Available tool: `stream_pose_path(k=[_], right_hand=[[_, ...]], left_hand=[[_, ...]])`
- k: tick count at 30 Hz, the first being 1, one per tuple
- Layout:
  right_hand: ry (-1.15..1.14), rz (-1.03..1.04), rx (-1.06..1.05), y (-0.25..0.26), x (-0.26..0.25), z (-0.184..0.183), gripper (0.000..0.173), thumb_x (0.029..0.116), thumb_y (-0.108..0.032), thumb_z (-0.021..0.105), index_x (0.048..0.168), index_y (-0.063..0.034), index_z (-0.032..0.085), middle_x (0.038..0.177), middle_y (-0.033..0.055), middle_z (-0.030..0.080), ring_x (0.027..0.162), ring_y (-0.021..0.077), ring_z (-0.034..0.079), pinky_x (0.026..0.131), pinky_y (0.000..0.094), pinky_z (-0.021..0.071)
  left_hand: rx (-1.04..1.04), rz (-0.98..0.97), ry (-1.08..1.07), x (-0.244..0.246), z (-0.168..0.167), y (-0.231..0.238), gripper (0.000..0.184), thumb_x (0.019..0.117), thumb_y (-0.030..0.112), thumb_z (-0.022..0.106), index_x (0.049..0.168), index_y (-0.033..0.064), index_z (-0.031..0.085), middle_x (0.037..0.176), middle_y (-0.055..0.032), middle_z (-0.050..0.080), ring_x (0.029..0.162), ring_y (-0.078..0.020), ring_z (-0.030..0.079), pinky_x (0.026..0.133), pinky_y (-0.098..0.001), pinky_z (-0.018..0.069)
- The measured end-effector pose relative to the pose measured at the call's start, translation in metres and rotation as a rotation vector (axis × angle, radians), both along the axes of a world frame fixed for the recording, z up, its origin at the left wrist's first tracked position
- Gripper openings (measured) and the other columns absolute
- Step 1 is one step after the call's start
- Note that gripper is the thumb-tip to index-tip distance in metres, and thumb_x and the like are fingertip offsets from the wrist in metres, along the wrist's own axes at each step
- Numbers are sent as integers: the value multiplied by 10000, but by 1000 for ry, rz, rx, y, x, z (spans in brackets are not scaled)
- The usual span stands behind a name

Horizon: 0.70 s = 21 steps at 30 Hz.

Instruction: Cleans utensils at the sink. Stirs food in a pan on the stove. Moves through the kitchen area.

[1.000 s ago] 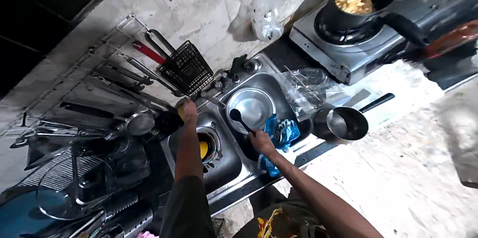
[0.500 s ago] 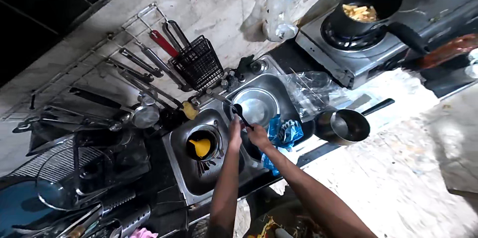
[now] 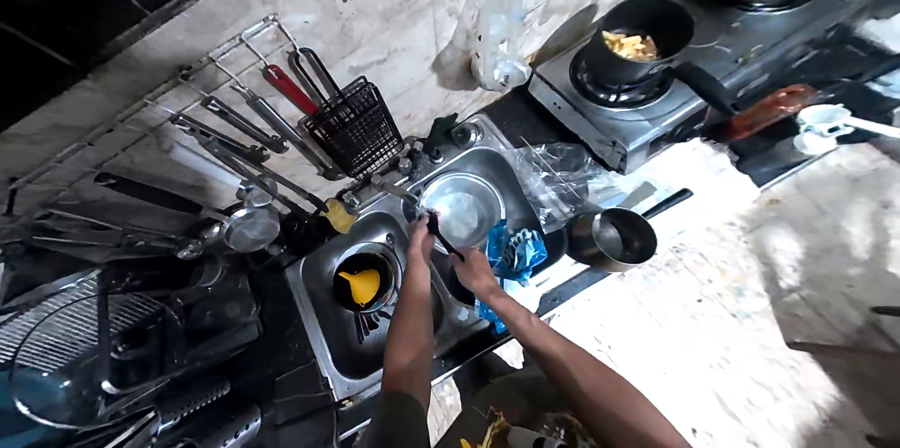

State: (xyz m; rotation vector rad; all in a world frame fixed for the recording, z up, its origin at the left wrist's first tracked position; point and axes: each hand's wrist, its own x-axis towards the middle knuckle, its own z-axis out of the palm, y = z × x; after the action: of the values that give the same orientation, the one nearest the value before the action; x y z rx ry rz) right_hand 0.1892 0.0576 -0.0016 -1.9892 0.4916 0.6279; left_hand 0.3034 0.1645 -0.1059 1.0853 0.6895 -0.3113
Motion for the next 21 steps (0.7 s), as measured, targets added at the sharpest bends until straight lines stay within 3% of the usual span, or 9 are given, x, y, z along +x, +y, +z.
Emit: stream_pose_path(k=[3,7,8,10,11,13,16,18,21], right_hand=[[-9,-21,-5,0,5,-4,328,1059,-279,509,1121,-23,705,1006,182,695,938,320,673,857,520,531],[-30,41,-11,-2,-2,0,323,1066,-276,505,1114,-38,719,1023,166,708,988,308,676,905,512,520],[-16,41,-14,-1,-1,-1,318,1063,-278,508,1111,-44,719,1019,161,707,983,304,676,901,510,522],[9,20,13,0,5,-10,299,1049,-268,526,1132,-46,708,998,159,697,921,292,672,842,504,531],[28,11,53,1,6,-17,293,1041,-260,534,1168,-48,691,996,153,693,876,278,672,799,490,543],[54,-28,196,2,6,-31,305,1046,-259,528,1231,-49,649,985,127,679,796,232,650,721,440,551],[61,-152,285,4,1,-32,450,1122,-387,370,1203,-50,657,875,73,625,694,175,557,643,375,484],[60,-230,275,7,0,-34,434,1118,-367,386,1174,-60,688,839,65,618,674,174,553,630,375,481],[96,-279,318,6,0,-34,344,1089,-331,517,1201,-34,650,841,82,622,638,168,607,600,355,557]], left_hand=[[12,11,3,-6,8,-16,186,1078,119,492,1175,-28,552,889,-95,622,732,-131,601,692,-267,546],[-50,18,-41,2,-7,0,257,1104,136,428,1283,-17,532,1051,-102,641,875,-147,630,814,-305,552],[-78,47,-49,1,-7,0,243,1107,143,424,1270,6,541,1036,-76,633,859,-125,622,797,-280,551],[-166,98,-23,0,-4,-10,219,1104,216,442,1003,73,574,735,18,573,560,-28,536,522,-160,483],[-270,96,-2,-2,-3,-11,268,1114,256,415,939,93,537,661,40,519,473,-4,482,447,-127,442],[-426,89,34,-4,-2,-8,365,1128,343,333,891,112,488,562,56,440,382,-3,413,372,-125,381],[-365,113,113,2,4,-8,473,1122,448,228,837,134,439,522,43,408,366,-40,390,360,-167,356],[-293,151,118,8,5,-9,451,1118,457,258,921,117,479,615,11,465,426,-70,429,398,-198,397],[-197,130,56,12,10,-11,568,1092,564,223,1194,107,546,853,-56,597,573,-126,533,501,-249,463]])
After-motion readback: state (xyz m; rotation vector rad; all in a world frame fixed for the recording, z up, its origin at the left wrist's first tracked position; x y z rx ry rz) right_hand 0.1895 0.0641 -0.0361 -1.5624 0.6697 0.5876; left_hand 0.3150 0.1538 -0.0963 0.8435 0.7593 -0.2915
